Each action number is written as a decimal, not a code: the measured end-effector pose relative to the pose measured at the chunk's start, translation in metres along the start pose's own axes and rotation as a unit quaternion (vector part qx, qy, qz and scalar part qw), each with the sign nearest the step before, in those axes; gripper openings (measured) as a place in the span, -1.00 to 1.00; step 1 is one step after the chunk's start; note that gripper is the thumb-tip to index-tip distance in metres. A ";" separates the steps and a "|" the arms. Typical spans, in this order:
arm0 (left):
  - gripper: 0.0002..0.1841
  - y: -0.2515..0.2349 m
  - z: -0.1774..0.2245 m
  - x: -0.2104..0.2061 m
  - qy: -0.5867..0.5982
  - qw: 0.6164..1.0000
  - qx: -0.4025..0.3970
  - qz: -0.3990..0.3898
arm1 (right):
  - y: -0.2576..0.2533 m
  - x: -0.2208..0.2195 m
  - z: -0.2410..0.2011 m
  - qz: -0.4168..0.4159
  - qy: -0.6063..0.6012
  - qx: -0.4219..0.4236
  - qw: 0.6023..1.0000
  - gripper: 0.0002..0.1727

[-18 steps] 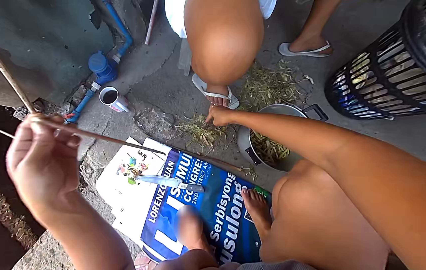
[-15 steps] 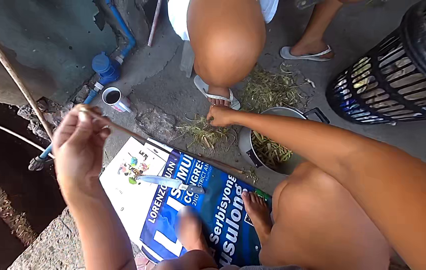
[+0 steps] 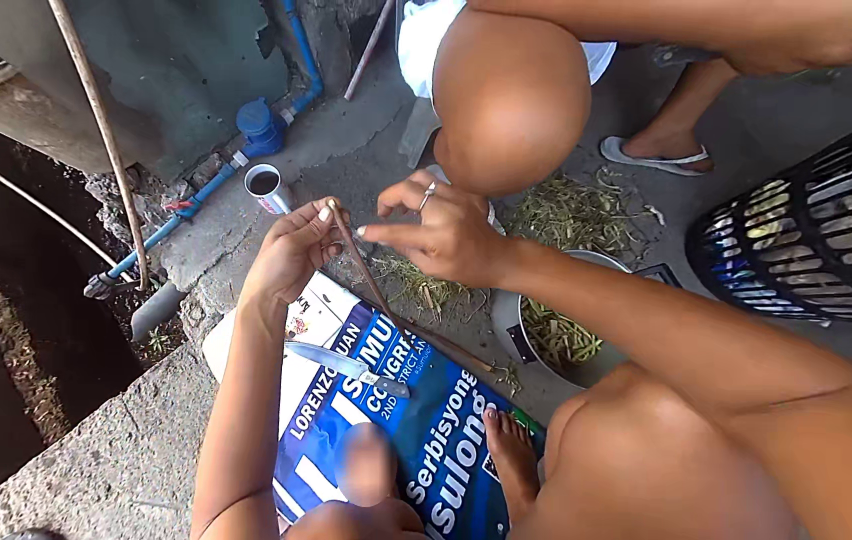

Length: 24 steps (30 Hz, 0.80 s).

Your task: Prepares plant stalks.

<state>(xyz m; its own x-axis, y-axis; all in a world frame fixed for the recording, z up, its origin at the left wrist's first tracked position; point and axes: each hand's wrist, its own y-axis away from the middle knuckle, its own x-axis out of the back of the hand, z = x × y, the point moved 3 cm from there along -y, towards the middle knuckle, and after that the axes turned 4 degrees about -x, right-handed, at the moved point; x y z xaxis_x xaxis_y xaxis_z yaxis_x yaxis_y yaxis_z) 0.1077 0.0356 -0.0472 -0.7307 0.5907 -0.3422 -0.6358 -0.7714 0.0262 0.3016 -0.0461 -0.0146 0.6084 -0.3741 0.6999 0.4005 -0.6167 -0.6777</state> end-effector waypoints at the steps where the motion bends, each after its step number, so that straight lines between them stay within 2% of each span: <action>1: -0.70 -0.001 -0.001 -0.003 -0.010 1.000 0.003 -0.012 | 0.000 -0.002 -0.005 -0.014 0.010 0.028 0.999 -0.70; 6: -0.71 -0.001 -0.009 -0.018 -0.043 0.997 0.028 -0.052 | 0.003 -0.009 -0.017 -0.072 0.083 0.121 0.987 -0.75; 8: -0.73 0.000 -0.008 -0.023 -0.071 0.997 0.033 -0.029 | 0.001 -0.007 -0.018 -0.091 0.097 0.129 0.983 -0.77; 10: -0.72 0.005 -0.003 -0.025 -0.161 0.987 0.020 -0.001 | -0.002 -0.004 -0.014 -0.118 0.099 0.116 0.981 -0.78; 13: -0.75 0.019 0.007 -0.024 -0.337 0.941 -0.037 -0.020 | -0.004 -0.001 -0.004 -0.170 0.094 0.065 0.979 -0.83; 17: -0.85 0.022 0.007 -0.040 -0.528 0.843 -0.091 -0.046 | -0.002 0.002 0.006 -0.226 0.077 -0.012 0.971 -0.86; 20: -0.91 0.020 0.001 -0.050 -0.587 0.800 -0.123 -0.030 | -0.001 0.002 0.009 -0.250 0.061 -0.054 0.965 -0.87; 24: -0.93 0.018 -0.001 -0.052 -0.612 0.775 -0.157 -0.009 | -0.002 0.003 0.010 -0.264 0.054 -0.101 0.958 -0.86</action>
<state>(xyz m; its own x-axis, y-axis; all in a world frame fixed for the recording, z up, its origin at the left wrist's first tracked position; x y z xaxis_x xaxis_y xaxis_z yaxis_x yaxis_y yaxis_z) 0.1346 -0.0091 -0.0301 -0.5336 0.2364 0.8120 -0.6975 -0.6660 -0.2644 0.3101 -0.0390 -0.0134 0.2786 -0.0362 0.9597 0.4846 -0.8574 -0.1731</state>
